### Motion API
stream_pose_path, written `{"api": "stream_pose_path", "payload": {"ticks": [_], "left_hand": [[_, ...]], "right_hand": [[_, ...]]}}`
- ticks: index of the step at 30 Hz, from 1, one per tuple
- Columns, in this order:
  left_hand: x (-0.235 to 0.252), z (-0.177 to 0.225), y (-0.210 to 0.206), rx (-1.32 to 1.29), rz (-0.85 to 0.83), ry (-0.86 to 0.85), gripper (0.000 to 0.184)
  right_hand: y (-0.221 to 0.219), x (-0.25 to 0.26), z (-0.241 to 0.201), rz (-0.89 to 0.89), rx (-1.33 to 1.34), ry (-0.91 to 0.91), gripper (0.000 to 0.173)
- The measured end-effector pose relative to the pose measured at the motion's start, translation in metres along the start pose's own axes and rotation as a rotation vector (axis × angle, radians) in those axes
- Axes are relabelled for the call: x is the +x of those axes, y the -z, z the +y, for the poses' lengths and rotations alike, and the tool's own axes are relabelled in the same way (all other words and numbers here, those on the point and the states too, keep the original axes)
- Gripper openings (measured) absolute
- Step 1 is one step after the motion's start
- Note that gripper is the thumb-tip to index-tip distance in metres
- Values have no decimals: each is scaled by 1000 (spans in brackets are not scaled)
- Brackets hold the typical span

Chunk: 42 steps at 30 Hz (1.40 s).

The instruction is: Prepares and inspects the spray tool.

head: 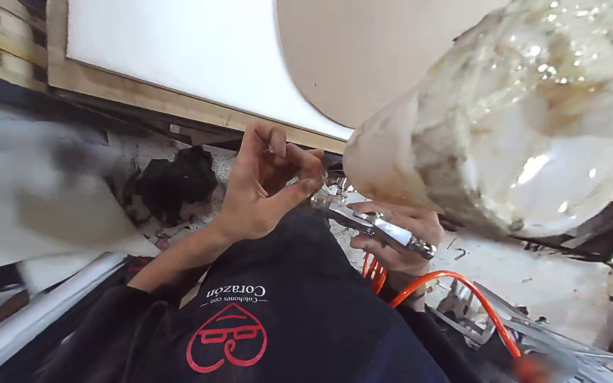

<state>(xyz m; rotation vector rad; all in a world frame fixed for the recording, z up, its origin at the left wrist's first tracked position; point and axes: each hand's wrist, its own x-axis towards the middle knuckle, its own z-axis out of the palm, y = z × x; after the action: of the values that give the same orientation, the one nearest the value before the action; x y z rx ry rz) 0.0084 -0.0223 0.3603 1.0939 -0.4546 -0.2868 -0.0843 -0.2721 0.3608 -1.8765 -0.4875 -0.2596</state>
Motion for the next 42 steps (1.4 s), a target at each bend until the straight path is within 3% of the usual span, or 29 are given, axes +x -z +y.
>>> {"api": "stream_pose_path", "payload": {"ticks": [6,9,15,17,21,27,29,31,34,36,40,42], "left_hand": [[-2,10,10,201,-165,144,44],[4,0,17,199,-136,214,43],[8,-21,12,230,24,-37,48],[12,-19,7,254,59,-9,47],[19,-9,6,61,-2,20,41],[22,3,4,-66,-33,101,34],[19,10,10,-71,-28,101,24],[15,30,39,-17,118,46,5],[-1,47,131,260,263,-131,14],[-21,38,174,370,267,-38,26],[-28,9,154,308,218,135,32],[-27,-4,121,285,205,176,47]], "right_hand": [[3,-4,2,-187,-76,-31,33],[-2,1,1,-212,-123,-18,32],[-24,4,5,-30,-140,-79,28],[-24,5,2,18,-127,-85,26],[-21,3,-3,40,-87,-84,26],[-24,-3,0,149,243,-192,23],[-15,-7,-1,150,233,-183,25],[3,-20,-2,188,193,-198,27],[34,-34,-4,320,305,-272,26],[47,-45,-10,433,405,-312,26],[51,-48,-7,559,524,-223,28],[47,-44,-5,546,561,-169,26]]}}
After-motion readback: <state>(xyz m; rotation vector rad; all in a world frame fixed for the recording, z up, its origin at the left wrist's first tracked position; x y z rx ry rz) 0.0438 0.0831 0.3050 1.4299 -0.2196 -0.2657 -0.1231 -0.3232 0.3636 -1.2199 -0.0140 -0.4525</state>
